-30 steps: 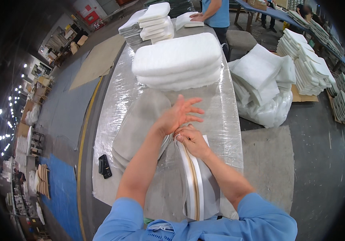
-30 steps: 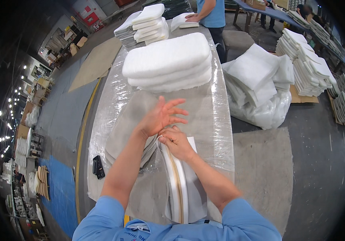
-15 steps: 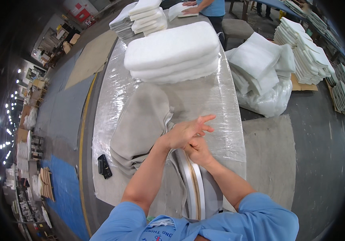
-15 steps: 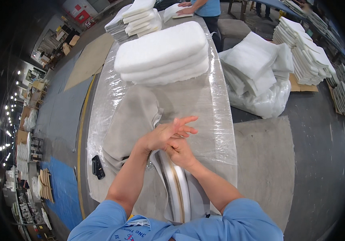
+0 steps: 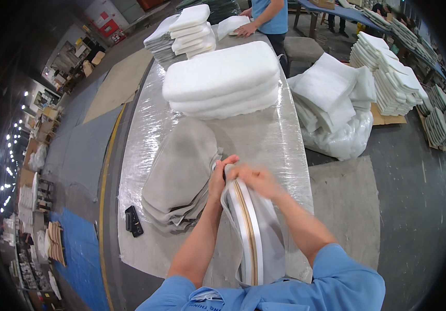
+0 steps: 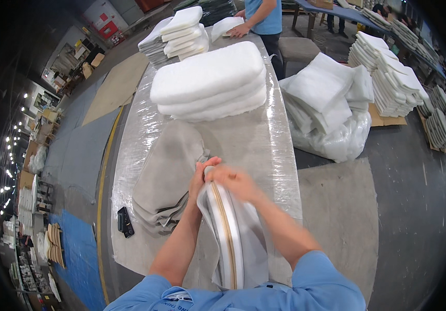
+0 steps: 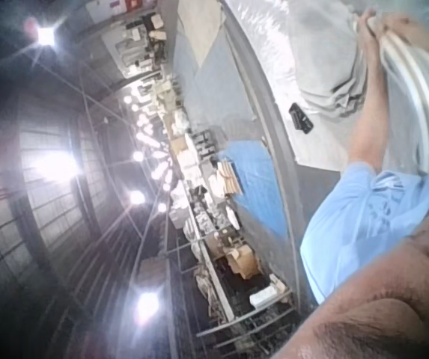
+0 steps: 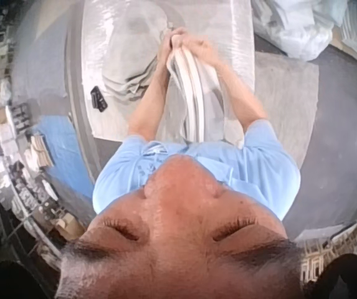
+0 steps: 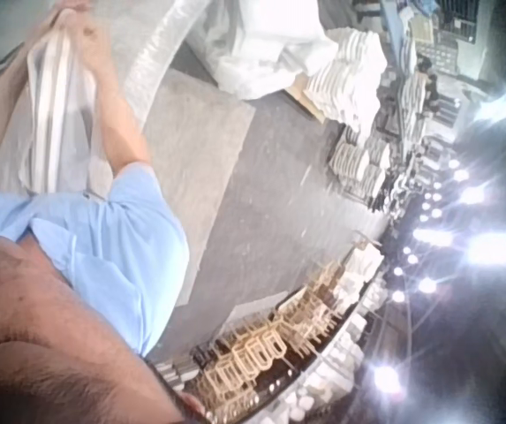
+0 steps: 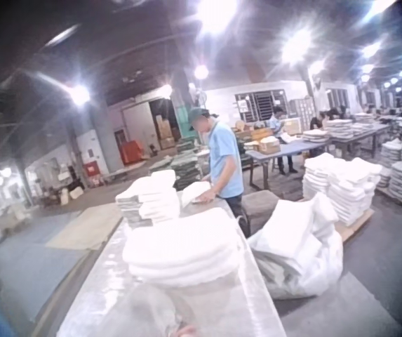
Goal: The person inserts white foam cushions into gray fabric covers, aligns the edges, and zips them closed. The finished cushion is placed on a nearby stack. The person repeats this process with additional cushions.
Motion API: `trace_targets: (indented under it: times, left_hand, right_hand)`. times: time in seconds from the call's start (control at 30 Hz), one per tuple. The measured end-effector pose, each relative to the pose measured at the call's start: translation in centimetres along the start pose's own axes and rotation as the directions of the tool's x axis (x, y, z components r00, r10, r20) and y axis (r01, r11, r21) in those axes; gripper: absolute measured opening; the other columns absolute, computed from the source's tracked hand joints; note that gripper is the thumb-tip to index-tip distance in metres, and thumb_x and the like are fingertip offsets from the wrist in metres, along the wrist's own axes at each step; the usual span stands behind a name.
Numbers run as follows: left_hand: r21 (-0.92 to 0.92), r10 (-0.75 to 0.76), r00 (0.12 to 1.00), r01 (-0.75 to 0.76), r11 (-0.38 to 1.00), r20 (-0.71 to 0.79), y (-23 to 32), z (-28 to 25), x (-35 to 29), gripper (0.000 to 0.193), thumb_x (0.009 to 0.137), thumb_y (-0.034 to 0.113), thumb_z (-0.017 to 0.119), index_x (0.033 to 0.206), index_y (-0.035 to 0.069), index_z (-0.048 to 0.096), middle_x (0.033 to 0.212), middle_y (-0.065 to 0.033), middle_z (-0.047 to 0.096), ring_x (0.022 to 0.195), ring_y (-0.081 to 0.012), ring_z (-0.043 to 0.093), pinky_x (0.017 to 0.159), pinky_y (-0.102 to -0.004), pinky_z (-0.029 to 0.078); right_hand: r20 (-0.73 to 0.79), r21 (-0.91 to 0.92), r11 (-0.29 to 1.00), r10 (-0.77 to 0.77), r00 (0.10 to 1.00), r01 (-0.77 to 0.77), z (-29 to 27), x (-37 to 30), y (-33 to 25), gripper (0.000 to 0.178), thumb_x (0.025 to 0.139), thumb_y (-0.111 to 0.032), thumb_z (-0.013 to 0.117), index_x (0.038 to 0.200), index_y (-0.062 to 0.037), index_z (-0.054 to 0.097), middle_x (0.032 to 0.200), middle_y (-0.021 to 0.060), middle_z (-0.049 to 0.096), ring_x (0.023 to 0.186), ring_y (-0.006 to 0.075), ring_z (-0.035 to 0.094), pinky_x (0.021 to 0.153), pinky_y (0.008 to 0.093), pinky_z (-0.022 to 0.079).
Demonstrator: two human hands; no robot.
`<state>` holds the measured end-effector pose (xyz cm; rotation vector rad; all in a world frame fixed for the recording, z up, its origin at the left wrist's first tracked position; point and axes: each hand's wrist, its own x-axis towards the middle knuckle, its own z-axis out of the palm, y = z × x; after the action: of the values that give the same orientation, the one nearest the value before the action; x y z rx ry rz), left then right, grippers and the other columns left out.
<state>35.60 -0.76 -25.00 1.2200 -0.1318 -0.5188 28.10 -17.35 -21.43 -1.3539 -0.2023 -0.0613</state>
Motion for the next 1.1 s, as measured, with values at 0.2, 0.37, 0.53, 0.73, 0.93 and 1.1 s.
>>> trace_targets:
  times: [0.2,0.37,0.53,0.73,0.93,1.1]
  left_hand:
    - [-0.026,-0.166,0.984,0.165,0.986,-0.065,1.4,1.7,-1.4,0.073,0.113,0.062,0.027,0.162,0.009,0.039,0.157,-0.0093,0.048,0.141,-0.0228,0.047,0.119,-0.0373,0.035]
    - [0.015,-0.050,0.999,0.050,0.999,0.002,0.3,1.7,-0.6,0.083,0.110,0.067,0.026,0.171,0.013,0.014,0.170,-0.0140,0.030,0.157,-0.0283,0.028,0.126,-0.0402,0.025]
    - [0.232,0.023,0.999,-0.016,0.973,-0.030,0.8,1.9,-0.4,0.084,0.111,0.065,0.026,0.171,0.008,0.011,0.171,-0.0205,0.025,0.160,-0.0309,0.023,0.128,-0.0416,0.021]
    - [0.311,0.028,1.000,-0.024,0.950,-0.011,0.5,2.3,-0.1,0.082,0.113,0.061,0.025,0.168,0.001,0.016,0.168,-0.0228,0.030,0.157,-0.0312,0.028,0.127,-0.0404,0.023]
    - [0.282,0.029,0.997,-0.047,0.958,0.066,1.0,2.2,-0.2,0.082,0.113,0.062,0.025,0.166,-0.001,0.023,0.168,-0.0186,0.033,0.155,-0.0282,0.031,0.126,-0.0402,0.026]
    - [0.101,-0.109,0.994,0.106,0.989,0.027,0.3,-0.4,-0.4,0.087,0.108,0.072,0.023,0.168,0.009,0.025,0.168,-0.0153,0.035,0.155,-0.0286,0.032,0.127,-0.0410,0.026]
  right_hand:
    - [-0.152,0.096,0.964,0.260,0.953,-0.248,-0.9,10.0,-0.9,0.066,0.113,-0.059,0.028,0.146,-0.0128,0.061,0.130,0.0058,0.065,0.104,0.0144,0.054,0.087,0.0348,0.051]
    - [-0.120,0.048,0.968,0.249,0.961,-0.244,2.0,11.0,1.8,0.079,0.109,-0.071,0.022,0.160,-0.0153,0.043,0.144,0.0144,0.053,0.118,0.0225,0.052,0.096,0.0374,0.049]
    - [-0.162,0.153,0.977,0.172,0.972,-0.148,2.6,9.5,2.4,0.086,0.105,-0.078,0.024,0.165,-0.0172,0.035,0.145,0.0147,0.050,0.133,0.0308,0.046,0.107,0.0406,0.043]
    - [-0.244,0.135,0.990,0.079,0.967,-0.047,2.1,8.6,4.2,0.086,0.105,-0.077,0.027,0.166,-0.0164,0.031,0.147,0.0133,0.049,0.136,0.0291,0.043,0.108,0.0411,0.042]
    - [-0.280,0.057,0.998,-0.003,0.960,0.020,1.8,8.7,5.1,0.071,0.108,-0.065,0.039,0.158,-0.0159,0.047,0.143,0.0063,0.057,0.128,0.0230,0.049,0.103,0.0391,0.043]
    - [0.001,0.000,0.999,-0.036,0.999,0.036,0.7,5.1,2.3,0.043,0.108,-0.029,0.058,0.147,-0.0103,0.061,0.141,0.0082,0.063,0.133,0.0213,0.052,0.111,0.0386,0.040]
